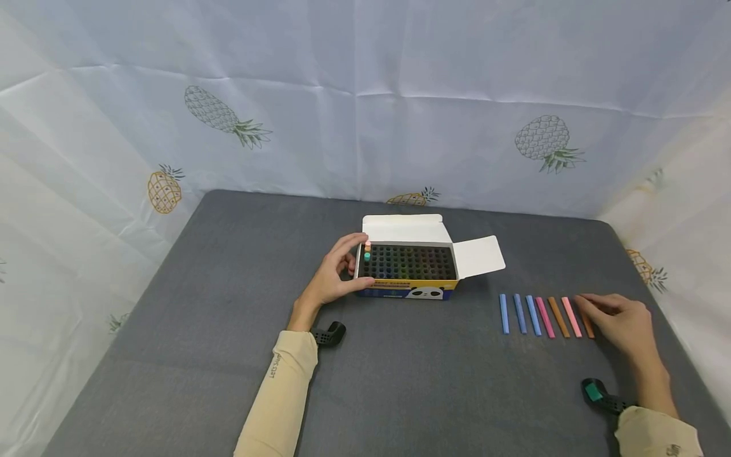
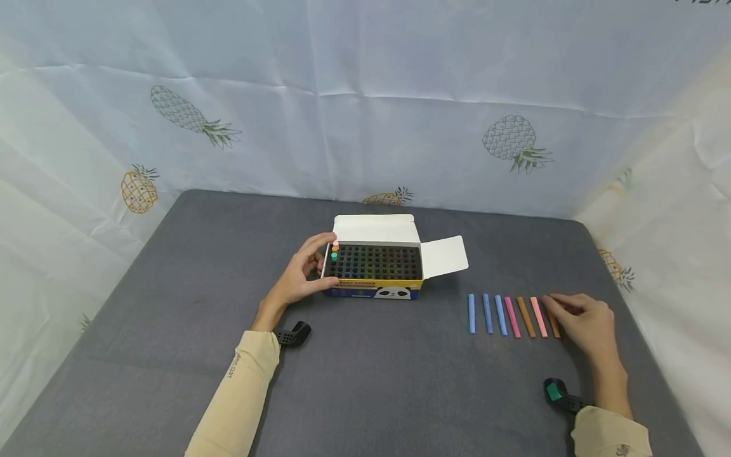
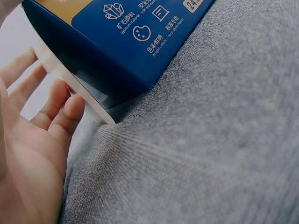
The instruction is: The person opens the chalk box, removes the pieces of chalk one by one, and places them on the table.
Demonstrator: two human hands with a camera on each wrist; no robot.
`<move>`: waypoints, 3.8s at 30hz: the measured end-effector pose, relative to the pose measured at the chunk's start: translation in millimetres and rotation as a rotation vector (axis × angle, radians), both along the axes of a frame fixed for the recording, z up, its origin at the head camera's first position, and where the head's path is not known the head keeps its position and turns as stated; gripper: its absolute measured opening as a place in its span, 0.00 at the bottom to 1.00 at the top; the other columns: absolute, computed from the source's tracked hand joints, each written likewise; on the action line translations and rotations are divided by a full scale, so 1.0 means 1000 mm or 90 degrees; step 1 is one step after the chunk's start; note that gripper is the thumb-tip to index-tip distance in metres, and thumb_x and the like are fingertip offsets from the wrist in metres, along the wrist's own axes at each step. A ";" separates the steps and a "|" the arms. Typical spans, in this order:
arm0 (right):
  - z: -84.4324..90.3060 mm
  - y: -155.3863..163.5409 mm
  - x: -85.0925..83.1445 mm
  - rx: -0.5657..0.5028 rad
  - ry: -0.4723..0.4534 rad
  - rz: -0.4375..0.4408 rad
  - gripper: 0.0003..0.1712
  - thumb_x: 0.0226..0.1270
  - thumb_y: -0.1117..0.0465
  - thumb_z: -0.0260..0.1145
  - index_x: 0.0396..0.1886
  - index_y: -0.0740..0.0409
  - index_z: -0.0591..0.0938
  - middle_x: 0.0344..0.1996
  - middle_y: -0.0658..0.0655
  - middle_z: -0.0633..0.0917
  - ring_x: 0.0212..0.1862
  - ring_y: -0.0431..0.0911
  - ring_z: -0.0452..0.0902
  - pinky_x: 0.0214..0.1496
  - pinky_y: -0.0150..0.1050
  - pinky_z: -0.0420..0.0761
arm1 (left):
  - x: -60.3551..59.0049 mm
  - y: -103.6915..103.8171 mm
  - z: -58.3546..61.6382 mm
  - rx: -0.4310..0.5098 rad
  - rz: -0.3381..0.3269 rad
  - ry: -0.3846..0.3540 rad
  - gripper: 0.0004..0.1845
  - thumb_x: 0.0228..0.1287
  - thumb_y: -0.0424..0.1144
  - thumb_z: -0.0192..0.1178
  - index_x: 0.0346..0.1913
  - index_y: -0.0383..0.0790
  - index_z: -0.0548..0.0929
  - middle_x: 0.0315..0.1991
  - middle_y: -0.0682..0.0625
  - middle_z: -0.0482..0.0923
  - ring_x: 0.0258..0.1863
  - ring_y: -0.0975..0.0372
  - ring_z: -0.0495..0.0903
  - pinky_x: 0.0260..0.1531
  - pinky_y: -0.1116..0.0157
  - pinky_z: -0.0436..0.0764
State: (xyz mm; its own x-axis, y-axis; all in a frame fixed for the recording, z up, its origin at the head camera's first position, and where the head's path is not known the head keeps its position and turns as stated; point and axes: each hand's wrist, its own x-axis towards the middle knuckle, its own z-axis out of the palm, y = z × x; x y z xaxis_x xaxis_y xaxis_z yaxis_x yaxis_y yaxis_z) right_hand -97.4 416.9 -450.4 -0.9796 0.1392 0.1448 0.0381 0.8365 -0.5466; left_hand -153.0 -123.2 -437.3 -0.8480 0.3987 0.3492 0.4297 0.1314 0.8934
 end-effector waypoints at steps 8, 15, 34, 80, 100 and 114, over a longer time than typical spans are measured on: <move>-0.001 0.001 -0.003 0.027 -0.043 -0.001 0.23 0.71 0.51 0.70 0.48 0.69 0.89 0.33 0.40 0.83 0.32 0.12 0.60 0.30 0.24 0.67 | -0.014 -0.003 -0.025 -0.001 0.010 0.017 0.42 0.59 0.29 0.72 0.76 0.32 0.66 0.76 0.37 0.60 0.31 0.46 0.66 0.35 0.58 0.71; 0.000 0.000 -0.003 0.022 -0.055 -0.005 0.25 0.71 0.49 0.69 0.48 0.69 0.89 0.37 0.59 0.88 0.32 0.12 0.59 0.30 0.26 0.67 | -0.015 -0.005 -0.028 0.004 0.008 0.011 0.41 0.61 0.34 0.73 0.76 0.38 0.67 0.76 0.41 0.61 0.31 0.50 0.67 0.35 0.63 0.72; 0.011 -0.007 0.001 0.008 -0.081 -0.089 0.32 0.71 0.43 0.66 0.52 0.70 0.87 0.42 0.70 0.90 0.30 0.11 0.58 0.31 0.30 0.69 | 0.004 0.000 0.007 0.007 -0.001 0.001 0.40 0.58 0.25 0.70 0.73 0.24 0.66 0.74 0.30 0.60 0.32 0.39 0.65 0.35 0.53 0.70; 0.087 -0.214 -0.048 -0.256 0.223 0.226 0.10 0.65 0.68 0.73 0.44 0.67 0.91 0.38 0.47 0.86 0.43 0.28 0.80 0.52 0.19 0.78 | -0.015 -0.004 -0.028 0.014 0.004 0.001 0.42 0.61 0.38 0.74 0.76 0.37 0.67 0.76 0.40 0.60 0.31 0.50 0.67 0.36 0.63 0.71; 0.057 -0.314 -0.061 -0.252 0.141 0.432 0.12 0.64 0.66 0.74 0.46 0.66 0.90 0.34 0.61 0.87 0.35 0.49 0.85 0.41 0.37 0.87 | 0.004 -0.001 0.007 0.009 -0.009 0.008 0.41 0.58 0.25 0.70 0.73 0.22 0.64 0.75 0.28 0.58 0.33 0.36 0.65 0.36 0.50 0.70; 0.051 -0.335 -0.067 -0.194 0.104 0.440 0.10 0.64 0.65 0.75 0.44 0.64 0.92 0.32 0.61 0.87 0.30 0.49 0.84 0.35 0.33 0.84 | 0.003 -0.001 0.005 0.020 -0.014 0.016 0.41 0.58 0.26 0.71 0.73 0.21 0.65 0.74 0.26 0.57 0.33 0.37 0.66 0.35 0.52 0.72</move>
